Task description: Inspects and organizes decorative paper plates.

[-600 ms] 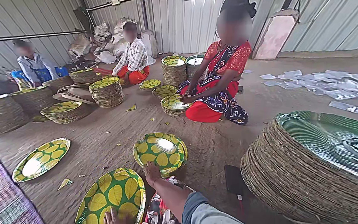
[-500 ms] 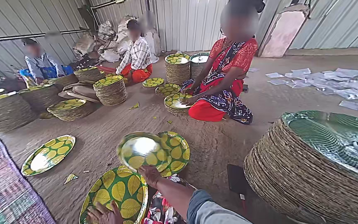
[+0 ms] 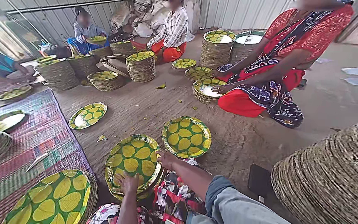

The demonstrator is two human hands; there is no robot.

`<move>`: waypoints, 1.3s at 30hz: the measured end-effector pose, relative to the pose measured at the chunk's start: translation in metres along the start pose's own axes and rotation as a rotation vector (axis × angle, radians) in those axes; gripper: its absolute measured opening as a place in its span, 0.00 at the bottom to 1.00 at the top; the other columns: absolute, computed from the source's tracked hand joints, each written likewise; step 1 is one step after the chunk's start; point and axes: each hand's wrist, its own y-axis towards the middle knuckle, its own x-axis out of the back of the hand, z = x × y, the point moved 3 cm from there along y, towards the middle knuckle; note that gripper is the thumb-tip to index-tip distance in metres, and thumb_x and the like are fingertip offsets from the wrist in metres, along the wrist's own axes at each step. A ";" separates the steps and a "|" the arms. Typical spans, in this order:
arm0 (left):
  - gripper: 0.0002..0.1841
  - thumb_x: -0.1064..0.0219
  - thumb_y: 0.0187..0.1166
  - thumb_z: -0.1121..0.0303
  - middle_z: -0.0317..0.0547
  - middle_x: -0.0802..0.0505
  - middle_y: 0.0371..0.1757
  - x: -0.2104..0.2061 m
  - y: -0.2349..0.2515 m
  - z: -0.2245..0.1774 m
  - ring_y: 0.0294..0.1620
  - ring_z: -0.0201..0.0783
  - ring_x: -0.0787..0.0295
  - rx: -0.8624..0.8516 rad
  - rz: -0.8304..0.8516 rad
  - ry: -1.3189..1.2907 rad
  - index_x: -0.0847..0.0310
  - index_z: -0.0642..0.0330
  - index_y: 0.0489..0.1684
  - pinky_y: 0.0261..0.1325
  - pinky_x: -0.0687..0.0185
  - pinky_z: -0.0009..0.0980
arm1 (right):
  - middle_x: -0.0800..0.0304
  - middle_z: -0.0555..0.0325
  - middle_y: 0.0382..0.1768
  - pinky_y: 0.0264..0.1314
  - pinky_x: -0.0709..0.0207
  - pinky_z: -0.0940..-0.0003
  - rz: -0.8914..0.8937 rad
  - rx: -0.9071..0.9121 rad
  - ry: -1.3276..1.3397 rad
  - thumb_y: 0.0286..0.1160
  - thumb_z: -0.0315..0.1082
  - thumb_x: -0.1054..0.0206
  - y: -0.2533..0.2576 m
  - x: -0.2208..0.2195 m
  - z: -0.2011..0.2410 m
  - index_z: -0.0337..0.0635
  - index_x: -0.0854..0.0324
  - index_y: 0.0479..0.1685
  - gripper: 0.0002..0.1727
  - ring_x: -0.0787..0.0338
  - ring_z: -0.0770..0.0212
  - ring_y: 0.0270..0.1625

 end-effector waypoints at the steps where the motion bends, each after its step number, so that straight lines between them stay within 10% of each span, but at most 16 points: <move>1: 0.48 0.33 0.81 0.45 0.70 0.61 0.96 0.000 0.005 0.006 0.97 0.67 0.73 0.072 -0.105 -0.085 0.52 0.63 0.95 0.87 0.78 0.77 | 0.46 0.49 0.95 0.94 0.57 0.36 -0.009 -0.037 0.011 0.92 0.38 0.48 0.001 0.001 -0.001 0.42 0.17 0.75 0.22 0.54 0.45 0.98; 5: 0.54 0.32 0.81 0.46 0.70 0.64 0.96 0.000 0.019 0.037 0.97 0.66 0.71 0.431 -0.229 -0.551 0.66 0.68 0.96 0.92 0.65 0.65 | 0.65 0.43 0.98 0.95 0.52 0.42 -0.042 -0.181 0.075 0.92 0.48 0.47 0.003 0.002 -0.005 0.37 0.24 0.80 0.28 0.65 0.42 0.99; 9: 0.45 0.31 0.81 0.55 0.74 0.34 0.86 0.001 0.018 0.051 0.86 0.64 0.34 0.620 -0.270 -0.944 0.54 0.72 0.91 0.82 0.32 0.56 | 0.63 0.41 0.97 0.88 0.39 0.40 -0.004 -0.249 0.142 0.87 0.40 0.38 -0.002 0.003 -0.006 0.43 0.33 0.88 0.30 0.50 0.38 0.96; 15: 0.30 0.31 0.84 0.60 0.73 0.19 0.74 0.026 0.006 0.039 0.77 0.62 0.22 0.440 -0.214 -1.041 0.28 0.75 0.76 0.76 0.28 0.58 | 0.58 0.36 0.96 0.81 0.30 0.39 -0.016 -0.333 0.262 0.83 0.34 0.36 -0.004 0.007 -0.015 0.43 0.34 0.88 0.32 0.30 0.34 0.86; 20: 0.25 0.40 0.90 0.67 0.68 0.21 0.76 0.066 -0.007 0.018 0.74 0.55 0.21 0.234 -0.006 -1.217 0.34 0.71 0.81 0.74 0.25 0.51 | 0.36 0.30 0.86 0.84 0.33 0.43 -0.233 -0.286 0.400 0.83 0.31 0.37 -0.009 0.022 -0.016 0.36 0.34 0.86 0.31 0.27 0.35 0.84; 26: 0.26 0.49 0.94 0.71 0.67 0.33 0.87 0.121 -0.022 0.031 0.86 0.49 0.34 0.200 -0.541 -1.551 0.47 0.75 0.86 0.86 0.38 0.42 | 0.37 0.30 0.87 0.90 0.39 0.52 -0.382 -0.208 0.407 0.91 0.38 0.44 -0.007 0.028 -0.001 0.30 0.46 0.92 0.35 0.30 0.39 0.88; 30: 0.32 0.46 0.93 0.67 0.67 0.34 0.87 0.129 -0.025 0.059 0.86 0.53 0.33 0.560 -0.912 -1.784 0.56 0.71 0.91 0.83 0.33 0.46 | 0.33 0.32 0.85 0.85 0.31 0.49 -0.398 -0.260 0.387 0.91 0.38 0.43 -0.006 0.028 -0.009 0.34 0.41 0.90 0.32 0.23 0.39 0.83; 39: 0.30 0.58 0.96 0.52 0.61 0.27 0.81 0.107 -0.012 0.063 0.71 0.47 0.20 0.530 -0.209 -1.925 0.53 0.63 0.89 0.68 0.23 0.38 | 0.41 0.26 0.87 0.85 0.41 0.31 -0.200 -0.720 0.299 0.83 0.43 0.35 -0.018 0.023 -0.023 0.27 0.40 0.87 0.39 0.40 0.31 0.91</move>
